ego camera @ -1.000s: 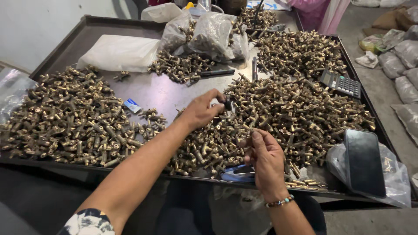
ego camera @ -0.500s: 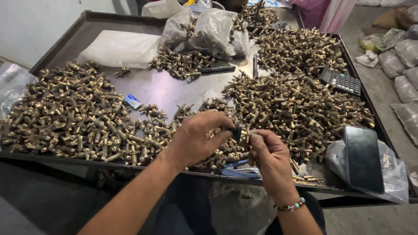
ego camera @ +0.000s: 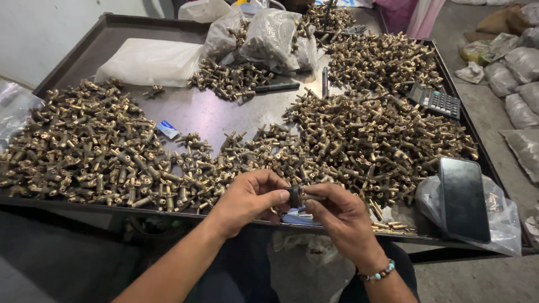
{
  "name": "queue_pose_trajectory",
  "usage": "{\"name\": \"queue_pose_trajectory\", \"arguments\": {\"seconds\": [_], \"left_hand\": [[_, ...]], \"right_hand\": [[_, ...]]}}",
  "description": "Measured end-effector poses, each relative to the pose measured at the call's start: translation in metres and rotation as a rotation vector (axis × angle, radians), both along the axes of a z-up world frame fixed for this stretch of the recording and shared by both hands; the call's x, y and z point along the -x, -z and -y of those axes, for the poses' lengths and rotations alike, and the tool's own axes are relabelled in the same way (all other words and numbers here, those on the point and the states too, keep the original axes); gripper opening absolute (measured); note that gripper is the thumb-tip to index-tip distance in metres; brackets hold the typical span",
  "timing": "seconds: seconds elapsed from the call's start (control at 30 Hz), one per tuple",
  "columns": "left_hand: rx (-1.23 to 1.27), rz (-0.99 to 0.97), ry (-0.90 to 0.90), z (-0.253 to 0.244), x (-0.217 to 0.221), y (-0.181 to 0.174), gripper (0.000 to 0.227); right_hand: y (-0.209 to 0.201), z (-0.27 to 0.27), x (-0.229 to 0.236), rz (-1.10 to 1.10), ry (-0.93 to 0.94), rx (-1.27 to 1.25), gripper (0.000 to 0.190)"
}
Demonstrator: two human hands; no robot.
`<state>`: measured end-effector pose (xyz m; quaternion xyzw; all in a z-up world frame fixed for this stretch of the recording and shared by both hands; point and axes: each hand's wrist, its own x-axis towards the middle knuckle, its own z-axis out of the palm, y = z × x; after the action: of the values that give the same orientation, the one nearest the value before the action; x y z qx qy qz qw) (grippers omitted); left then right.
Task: The person sits at a metal table covered in brass-colored metal components and repeatedly picks up a small black plastic piece and a metal piece to assemble them by hand. The person handles the items one at a time, fitting the black piece onto the metal component and placing the finished unit back onto the table.
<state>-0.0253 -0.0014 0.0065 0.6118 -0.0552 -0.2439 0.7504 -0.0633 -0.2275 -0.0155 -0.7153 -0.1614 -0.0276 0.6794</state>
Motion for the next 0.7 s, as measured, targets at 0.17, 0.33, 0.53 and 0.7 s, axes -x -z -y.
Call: {"name": "queue_pose_trajectory", "arguments": {"seconds": [0.17,0.33,0.53,0.7], "left_hand": [[-0.149,0.628,-0.106,-0.001,0.004,-0.003,0.015],[-0.518,1.24,-0.245,-0.002,0.012,-0.018,0.019],[-0.501,1.272,-0.389,-0.01,-0.001,-0.023,0.018],[-0.484,1.209,-0.423,-0.016,-0.005,-0.012,0.019]], "right_hand": [[-0.005,-0.009,-0.012,-0.387,0.121,-0.211,0.015],[-0.006,-0.012,-0.018,-0.503,0.175,-0.272,0.021],[-0.015,-0.001,-0.041,-0.543,0.41,-0.476,0.021],[-0.011,0.015,-0.054,-0.591,0.329,-0.742,0.015]]}}
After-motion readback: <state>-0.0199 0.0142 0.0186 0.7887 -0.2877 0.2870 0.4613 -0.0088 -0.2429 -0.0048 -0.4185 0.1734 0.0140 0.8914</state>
